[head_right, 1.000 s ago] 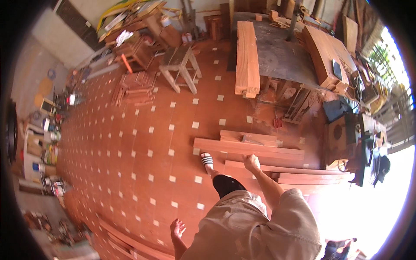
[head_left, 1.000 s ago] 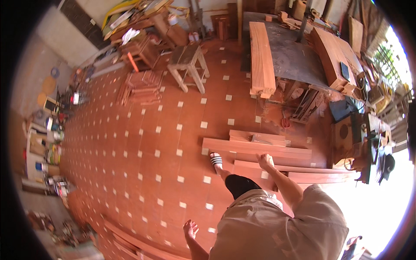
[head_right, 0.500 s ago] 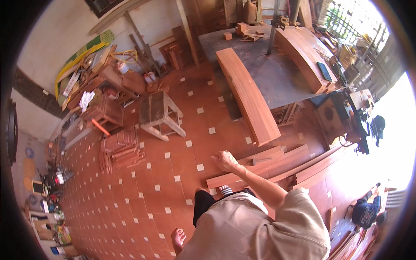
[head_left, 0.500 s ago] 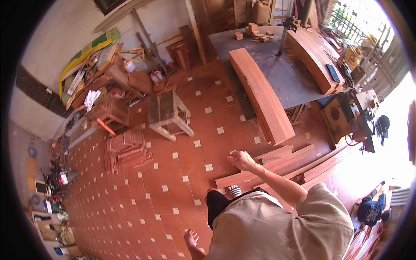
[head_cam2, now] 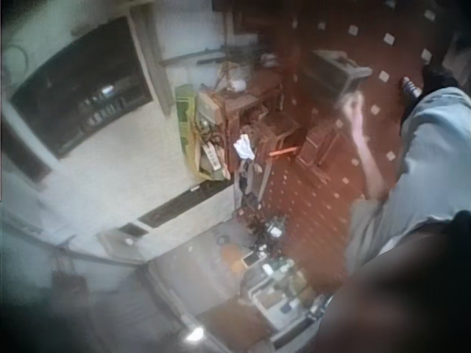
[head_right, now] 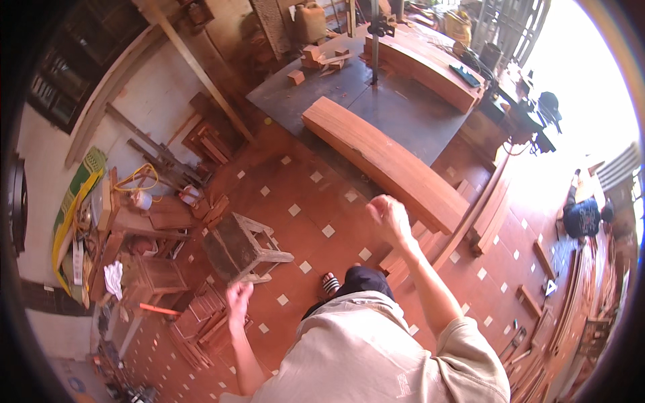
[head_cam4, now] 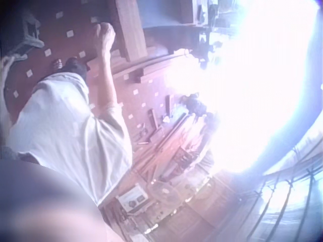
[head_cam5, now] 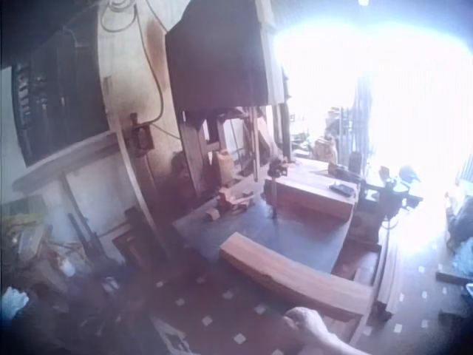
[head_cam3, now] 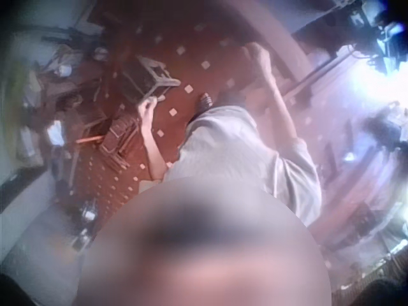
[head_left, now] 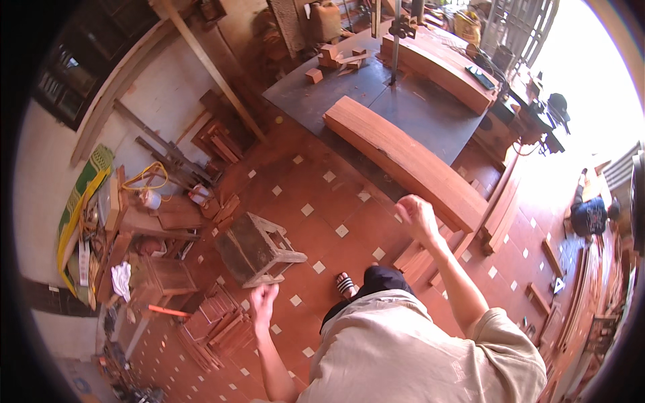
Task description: The person measures and marks wooden planks with a square and pen, then uses a bandsaw to cut the marked pieces. The person stacks the cut planks on the floor.
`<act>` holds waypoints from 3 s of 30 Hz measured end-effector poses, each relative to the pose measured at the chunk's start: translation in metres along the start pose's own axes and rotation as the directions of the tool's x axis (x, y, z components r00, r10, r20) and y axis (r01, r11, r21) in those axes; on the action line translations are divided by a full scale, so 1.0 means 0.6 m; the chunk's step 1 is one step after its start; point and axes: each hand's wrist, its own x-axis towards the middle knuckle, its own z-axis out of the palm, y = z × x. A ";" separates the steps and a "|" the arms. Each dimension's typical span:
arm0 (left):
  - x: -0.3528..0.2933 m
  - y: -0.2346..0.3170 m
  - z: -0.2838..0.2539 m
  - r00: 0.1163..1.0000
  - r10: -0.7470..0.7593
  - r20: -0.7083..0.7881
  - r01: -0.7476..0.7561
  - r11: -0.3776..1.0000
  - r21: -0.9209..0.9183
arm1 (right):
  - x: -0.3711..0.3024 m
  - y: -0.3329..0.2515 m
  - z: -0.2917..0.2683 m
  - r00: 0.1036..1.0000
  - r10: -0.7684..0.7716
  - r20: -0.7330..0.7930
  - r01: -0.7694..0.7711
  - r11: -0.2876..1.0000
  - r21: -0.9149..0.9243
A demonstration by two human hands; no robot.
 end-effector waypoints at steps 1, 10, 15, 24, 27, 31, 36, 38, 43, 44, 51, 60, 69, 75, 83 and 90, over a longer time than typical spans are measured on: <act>0.051 0.109 0.005 0.982 0.154 0.109 -0.151 0.988 -0.033 | 0.014 -0.008 0.001 0.999 0.022 -0.046 -0.024 0.999 -0.035; 0.106 0.648 0.179 -0.038 0.875 0.483 0.180 0.481 -0.858 | 0.207 0.041 -0.027 0.934 -0.159 -0.321 -0.050 0.830 -0.556; 0.216 0.672 0.274 -0.056 0.897 0.439 0.436 0.418 -0.797 | 0.302 0.085 -0.030 0.945 0.308 -0.107 -0.318 0.799 -0.511; 0.404 0.679 0.450 -0.271 0.800 0.536 0.597 0.576 -0.558 | 0.344 0.056 -0.050 0.955 0.254 -0.150 -0.295 0.798 -0.525; 0.442 0.685 0.483 -0.309 0.762 0.570 0.647 0.607 -0.461 | 0.360 0.050 -0.064 0.921 0.384 -0.065 -0.361 0.781 -0.509; 0.473 0.679 0.496 -0.339 0.739 0.582 0.657 0.629 -0.416 | 0.375 0.083 -0.091 0.864 0.502 0.034 -0.458 0.814 -0.358; 0.515 0.696 0.491 -0.359 0.766 0.533 0.684 0.605 -0.408 | 0.429 0.107 -0.145 0.831 0.543 0.124 -0.510 0.831 -0.222; 0.531 0.708 0.490 -0.367 0.751 0.549 0.664 0.625 -0.410 | 0.455 0.104 -0.173 0.790 0.595 0.146 -0.551 0.795 -0.253; 0.557 0.722 0.493 -0.287 0.795 0.535 0.699 0.555 -0.450 | 0.499 0.128 -0.194 0.764 0.630 0.140 -0.584 0.767 -0.264; 0.561 0.721 0.493 -0.273 0.799 0.536 0.697 0.548 -0.463 | 0.503 0.141 -0.190 0.789 0.602 0.122 -0.555 0.783 -0.281; 0.591 0.740 0.491 -0.211 0.753 0.624 0.638 0.589 -0.496 | 0.539 0.231 -0.124 0.933 0.354 0.073 -0.262 0.801 -0.538; 0.596 0.742 0.525 -0.180 0.774 0.607 0.673 0.547 -0.498 | 0.506 0.232 -0.084 0.978 0.203 -0.048 -0.190 0.769 -0.611; 0.624 0.722 0.523 -0.282 0.715 0.640 0.751 0.580 -0.316 | 0.519 0.199 -0.066 0.918 0.390 -0.077 -0.375 0.785 -0.493; 0.697 0.768 0.486 -0.195 0.702 0.684 0.713 0.581 -0.393 | 0.509 0.210 -0.040 0.974 0.214 -0.067 -0.201 0.703 -0.682; 0.711 0.810 0.447 -0.242 0.776 0.582 0.740 0.536 -0.407 | 0.531 0.235 -0.022 0.984 0.104 -0.143 -0.176 0.643 -0.745; 1.001 0.680 0.552 0.403 0.556 0.727 -0.729 0.675 -0.112 | 0.526 0.206 0.005 0.889 0.249 -0.384 -0.455 0.569 -0.684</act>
